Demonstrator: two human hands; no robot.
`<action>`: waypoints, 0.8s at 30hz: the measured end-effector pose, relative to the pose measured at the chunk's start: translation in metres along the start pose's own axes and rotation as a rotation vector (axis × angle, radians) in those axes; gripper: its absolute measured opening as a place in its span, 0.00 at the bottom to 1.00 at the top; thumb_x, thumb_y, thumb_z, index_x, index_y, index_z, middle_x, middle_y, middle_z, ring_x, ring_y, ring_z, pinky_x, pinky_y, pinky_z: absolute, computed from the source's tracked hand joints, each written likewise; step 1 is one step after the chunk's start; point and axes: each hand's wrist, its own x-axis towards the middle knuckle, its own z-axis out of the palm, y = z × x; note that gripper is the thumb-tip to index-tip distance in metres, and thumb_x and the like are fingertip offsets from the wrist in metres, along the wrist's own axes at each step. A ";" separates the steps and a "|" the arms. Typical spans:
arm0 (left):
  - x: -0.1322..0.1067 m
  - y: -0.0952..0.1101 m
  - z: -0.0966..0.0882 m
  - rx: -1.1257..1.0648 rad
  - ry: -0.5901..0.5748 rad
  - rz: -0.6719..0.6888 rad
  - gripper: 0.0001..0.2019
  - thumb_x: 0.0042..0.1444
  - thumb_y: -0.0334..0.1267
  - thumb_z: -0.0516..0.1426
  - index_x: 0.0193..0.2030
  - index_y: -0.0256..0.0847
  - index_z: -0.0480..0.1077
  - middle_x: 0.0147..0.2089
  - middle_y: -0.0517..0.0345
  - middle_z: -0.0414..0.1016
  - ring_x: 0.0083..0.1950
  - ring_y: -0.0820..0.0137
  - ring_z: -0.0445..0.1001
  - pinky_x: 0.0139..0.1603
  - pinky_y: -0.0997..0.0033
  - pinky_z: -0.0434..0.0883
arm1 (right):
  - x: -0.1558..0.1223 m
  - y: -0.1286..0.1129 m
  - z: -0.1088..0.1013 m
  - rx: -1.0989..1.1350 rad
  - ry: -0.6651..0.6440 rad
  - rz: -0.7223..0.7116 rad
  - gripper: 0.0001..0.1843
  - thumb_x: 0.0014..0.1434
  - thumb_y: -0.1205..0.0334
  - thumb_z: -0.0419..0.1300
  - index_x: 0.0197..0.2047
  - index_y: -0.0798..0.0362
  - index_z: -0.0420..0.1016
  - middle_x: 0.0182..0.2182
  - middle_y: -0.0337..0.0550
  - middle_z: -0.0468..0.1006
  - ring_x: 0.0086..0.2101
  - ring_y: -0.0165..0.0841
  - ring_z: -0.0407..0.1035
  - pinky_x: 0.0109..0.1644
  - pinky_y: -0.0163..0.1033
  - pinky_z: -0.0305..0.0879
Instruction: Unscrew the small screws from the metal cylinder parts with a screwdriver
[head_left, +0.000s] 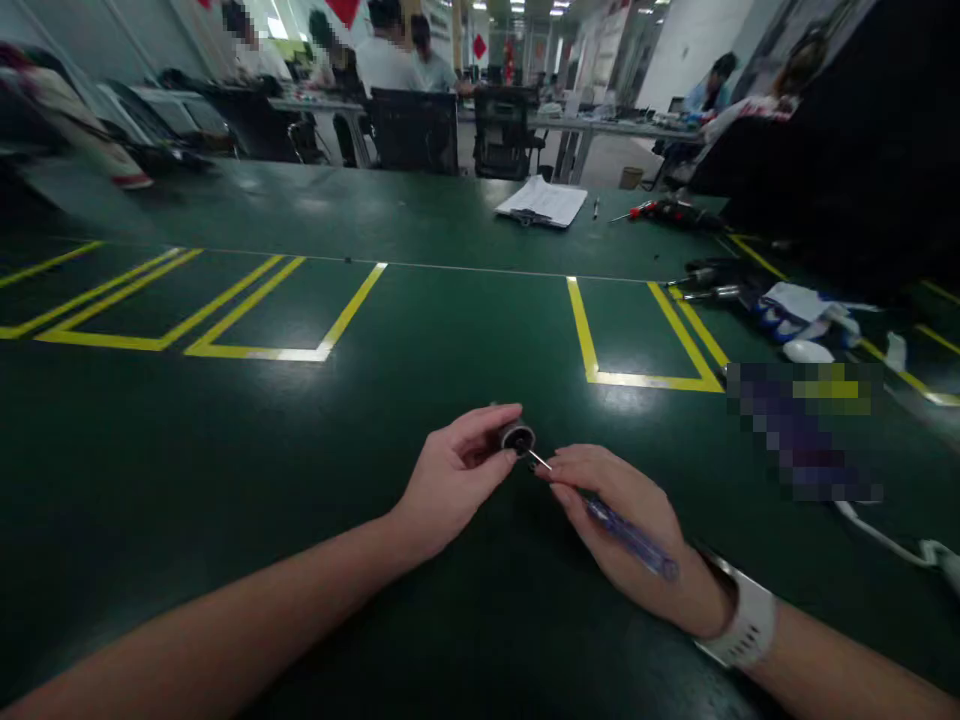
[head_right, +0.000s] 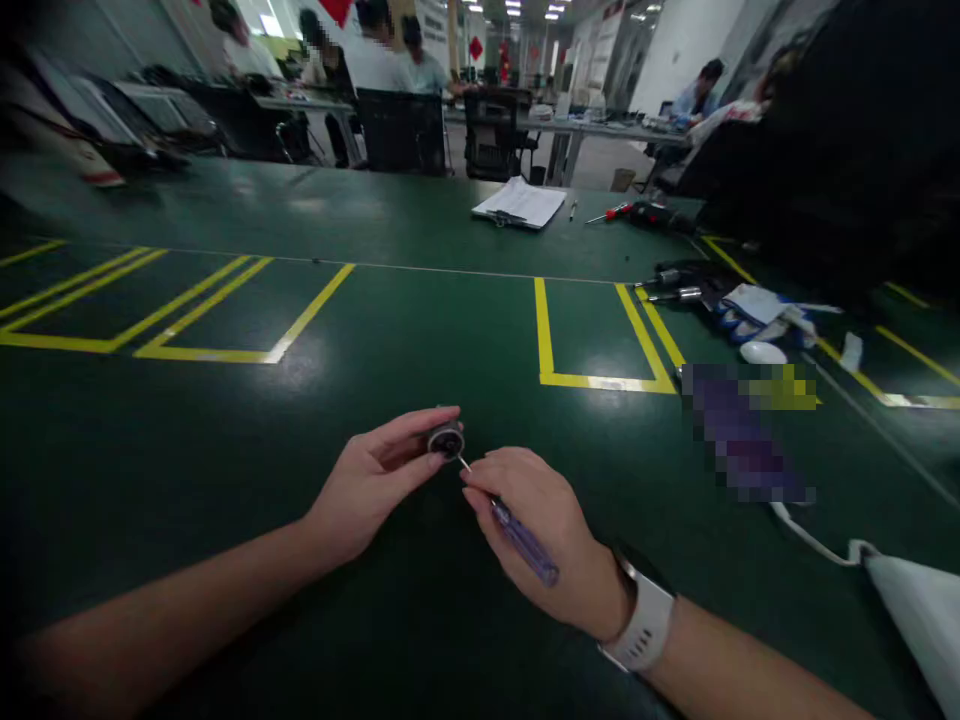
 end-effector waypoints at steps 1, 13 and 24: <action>0.000 0.000 0.001 -0.004 0.004 -0.001 0.19 0.47 0.27 0.60 0.49 0.35 0.71 0.51 0.51 0.74 0.50 0.68 0.74 0.55 0.65 0.70 | 0.001 0.000 0.000 -0.004 -0.011 -0.003 0.12 0.58 0.73 0.56 0.45 0.53 0.70 0.39 0.45 0.77 0.42 0.32 0.72 0.49 0.41 0.69; 0.003 -0.001 0.007 -0.045 0.123 0.010 0.11 0.44 0.25 0.59 0.37 0.36 0.74 0.45 0.54 0.77 0.45 0.66 0.76 0.52 0.62 0.71 | 0.003 -0.005 0.001 -0.115 -0.080 -0.124 0.15 0.57 0.74 0.56 0.48 0.57 0.68 0.39 0.49 0.78 0.42 0.35 0.73 0.52 0.45 0.68; 0.003 0.000 0.010 -0.067 0.144 -0.039 0.11 0.44 0.26 0.60 0.37 0.36 0.74 0.44 0.54 0.77 0.44 0.67 0.76 0.50 0.63 0.72 | 0.003 -0.010 0.001 -0.177 -0.115 -0.150 0.17 0.56 0.76 0.57 0.49 0.58 0.67 0.40 0.50 0.77 0.43 0.37 0.72 0.53 0.49 0.67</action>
